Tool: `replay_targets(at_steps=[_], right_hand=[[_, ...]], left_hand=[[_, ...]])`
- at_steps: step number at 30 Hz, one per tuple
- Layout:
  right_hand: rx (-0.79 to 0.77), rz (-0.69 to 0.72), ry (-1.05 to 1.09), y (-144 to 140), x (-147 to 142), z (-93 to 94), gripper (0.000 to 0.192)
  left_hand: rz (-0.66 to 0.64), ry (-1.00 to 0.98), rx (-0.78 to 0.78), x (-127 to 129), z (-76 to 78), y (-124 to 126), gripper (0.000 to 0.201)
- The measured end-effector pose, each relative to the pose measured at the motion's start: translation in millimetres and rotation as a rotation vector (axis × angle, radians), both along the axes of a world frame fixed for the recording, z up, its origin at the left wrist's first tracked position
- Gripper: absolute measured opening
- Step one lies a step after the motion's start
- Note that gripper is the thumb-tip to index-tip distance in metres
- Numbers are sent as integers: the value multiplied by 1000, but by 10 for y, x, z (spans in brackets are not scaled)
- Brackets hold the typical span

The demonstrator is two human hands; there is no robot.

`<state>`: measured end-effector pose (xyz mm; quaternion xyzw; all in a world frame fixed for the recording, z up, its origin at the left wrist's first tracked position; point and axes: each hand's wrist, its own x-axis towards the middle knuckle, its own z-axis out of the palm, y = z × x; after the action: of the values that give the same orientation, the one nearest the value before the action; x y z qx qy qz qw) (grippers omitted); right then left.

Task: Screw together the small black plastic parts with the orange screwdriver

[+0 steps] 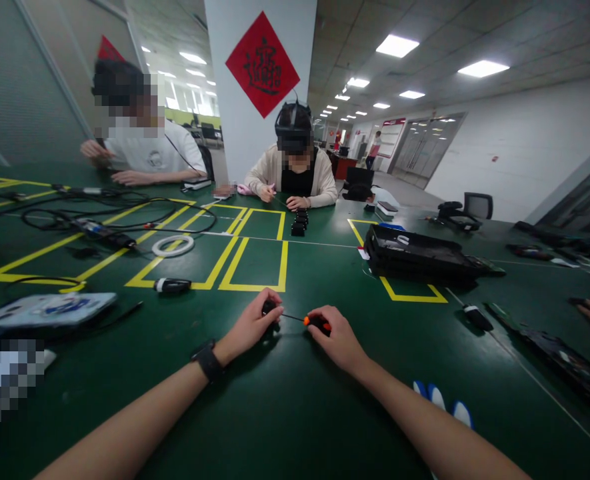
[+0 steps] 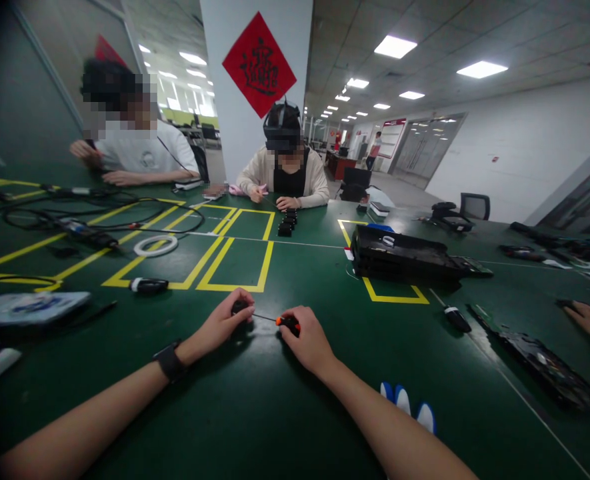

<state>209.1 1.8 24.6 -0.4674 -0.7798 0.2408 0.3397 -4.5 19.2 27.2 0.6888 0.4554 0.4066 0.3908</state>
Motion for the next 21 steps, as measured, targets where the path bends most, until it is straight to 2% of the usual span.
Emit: replay_targets(at_steps=[5, 10, 12, 15, 18, 21], right_hand=[[25, 26, -45, -10, -7, -13, 16], [-19, -6, 14, 7, -7, -22, 15], [-96, 17, 98, 47, -2, -18, 16], [-290, 46, 292, 118, 15, -5, 19], [-468, 13, 490, 131, 33, 8, 29], [-496, -72, 607, 70, 38, 6, 37]], left_hand=[[-9, -12, -6, -4, -10, 13, 19], [-19, -29, -5, -14, -61, 53, 18], [-22, -43, -11, -21, -73, 68, 18], [-28, -60, -20, -34, -75, 81, 17], [-7, -70, -24, -32, -75, 82, 17], [49, -89, -16, 5, -94, 68, 17]])
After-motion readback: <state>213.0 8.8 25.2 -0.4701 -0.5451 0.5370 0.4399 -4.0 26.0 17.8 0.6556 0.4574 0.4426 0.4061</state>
